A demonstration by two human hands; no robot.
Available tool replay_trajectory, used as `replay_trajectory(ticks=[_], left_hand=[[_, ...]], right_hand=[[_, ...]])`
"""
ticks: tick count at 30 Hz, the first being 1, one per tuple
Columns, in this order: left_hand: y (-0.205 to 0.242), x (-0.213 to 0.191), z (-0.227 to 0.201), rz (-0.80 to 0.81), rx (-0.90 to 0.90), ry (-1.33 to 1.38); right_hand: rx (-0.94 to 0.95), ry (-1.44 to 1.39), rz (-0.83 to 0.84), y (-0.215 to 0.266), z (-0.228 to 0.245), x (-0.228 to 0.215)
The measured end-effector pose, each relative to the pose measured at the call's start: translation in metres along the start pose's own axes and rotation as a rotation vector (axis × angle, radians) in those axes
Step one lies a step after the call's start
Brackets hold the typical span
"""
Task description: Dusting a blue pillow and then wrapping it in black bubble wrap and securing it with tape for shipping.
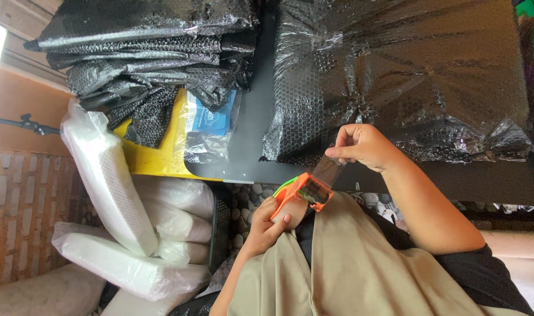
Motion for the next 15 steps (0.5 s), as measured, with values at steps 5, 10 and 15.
replay_trajectory(ticks=[5, 10, 15], left_hand=[[0.018, -0.007, 0.001, -0.082, 0.07, -0.056], [0.042, -0.021, 0.001, -0.208, 0.14, -0.131], [0.081, -0.041, 0.004, -0.306, 0.176, -0.275]], right_hand=[[0.085, -0.057, 0.073, -0.014, -0.038, 0.025], [0.334, -0.162, 0.208, -0.021, -0.086, 0.078], [0.579, -0.274, 0.346, -0.012, -0.114, 0.133]])
Point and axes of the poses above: each hand's wrist, its own y-axis away from the middle knuckle, its own x-axis out of the palm, z = x × y, the point moved 6 cm from there along -y, towards the middle knuckle, and after that the axes turned 12 degrees about x, right-handed, at the moved point
